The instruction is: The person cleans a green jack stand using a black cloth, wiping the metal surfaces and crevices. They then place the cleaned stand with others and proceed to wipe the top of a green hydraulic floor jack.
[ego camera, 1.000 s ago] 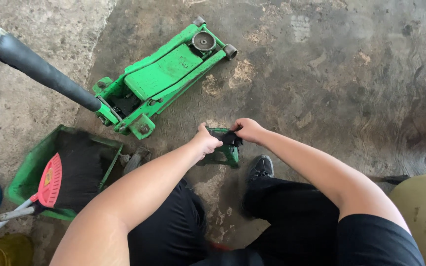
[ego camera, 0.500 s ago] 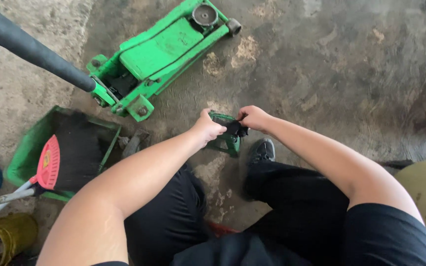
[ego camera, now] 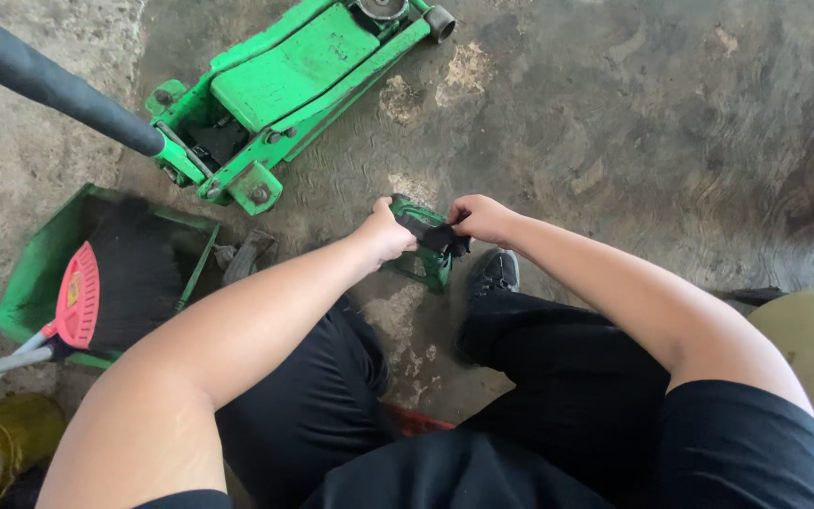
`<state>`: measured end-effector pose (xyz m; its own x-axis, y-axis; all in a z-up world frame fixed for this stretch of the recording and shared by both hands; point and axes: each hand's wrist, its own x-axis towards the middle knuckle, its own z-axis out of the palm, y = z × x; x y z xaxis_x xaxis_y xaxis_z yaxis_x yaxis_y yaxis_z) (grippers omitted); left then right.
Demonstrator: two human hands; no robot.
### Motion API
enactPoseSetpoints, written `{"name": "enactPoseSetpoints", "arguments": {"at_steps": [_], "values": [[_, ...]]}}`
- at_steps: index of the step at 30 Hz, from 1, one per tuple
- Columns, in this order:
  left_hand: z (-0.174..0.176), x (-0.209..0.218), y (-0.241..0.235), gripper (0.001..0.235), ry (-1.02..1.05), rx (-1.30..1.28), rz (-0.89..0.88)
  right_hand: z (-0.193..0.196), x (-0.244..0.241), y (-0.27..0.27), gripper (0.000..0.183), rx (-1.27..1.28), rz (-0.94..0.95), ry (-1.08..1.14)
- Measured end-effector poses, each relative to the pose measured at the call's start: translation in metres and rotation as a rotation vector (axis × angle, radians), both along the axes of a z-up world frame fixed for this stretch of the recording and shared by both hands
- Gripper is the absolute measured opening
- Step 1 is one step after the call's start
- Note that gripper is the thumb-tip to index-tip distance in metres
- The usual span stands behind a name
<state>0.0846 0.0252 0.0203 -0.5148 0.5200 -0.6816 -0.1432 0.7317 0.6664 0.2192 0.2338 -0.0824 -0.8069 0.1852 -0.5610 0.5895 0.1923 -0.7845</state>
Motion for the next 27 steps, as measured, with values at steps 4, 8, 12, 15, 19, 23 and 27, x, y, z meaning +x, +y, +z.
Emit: {"name": "enactPoseSetpoints", "arguments": {"at_steps": [4, 8, 12, 15, 19, 23, 27], "values": [[0.044, -0.006, 0.002, 0.097, -0.079, -0.248, -0.118, 0.012, 0.003, 0.001, 0.022, 0.004, 0.001, 0.044], [0.024, -0.022, -0.010, 0.084, 0.450, -0.279, -0.490, 0.037, 0.013, -0.005, 0.031, 0.333, 0.187, 0.132], [0.028, -0.032, -0.020, 0.055, 0.470, -0.398, -0.551, 0.049, 0.023, -0.020, 0.045, 0.553, 0.421, 0.384], [0.024, -0.035, -0.024, 0.052, 0.482, -0.425, -0.606, 0.072, 0.020, -0.050, 0.062, 0.592, 0.353, 0.294], [0.028, -0.030, -0.018, 0.050, 0.505, -0.448, -0.626, 0.075, 0.012, -0.067, 0.077, 0.649, 0.246, 0.236], [0.035, -0.028, -0.016, 0.049, 0.491, -0.488, -0.678, 0.051, 0.016, -0.065, 0.068, 0.762, 0.257, 0.210], [0.034, -0.031, -0.020, 0.044, 0.433, -0.547, -0.706, 0.042, 0.017, -0.068, 0.062, 0.771, 0.193, 0.286]]}}
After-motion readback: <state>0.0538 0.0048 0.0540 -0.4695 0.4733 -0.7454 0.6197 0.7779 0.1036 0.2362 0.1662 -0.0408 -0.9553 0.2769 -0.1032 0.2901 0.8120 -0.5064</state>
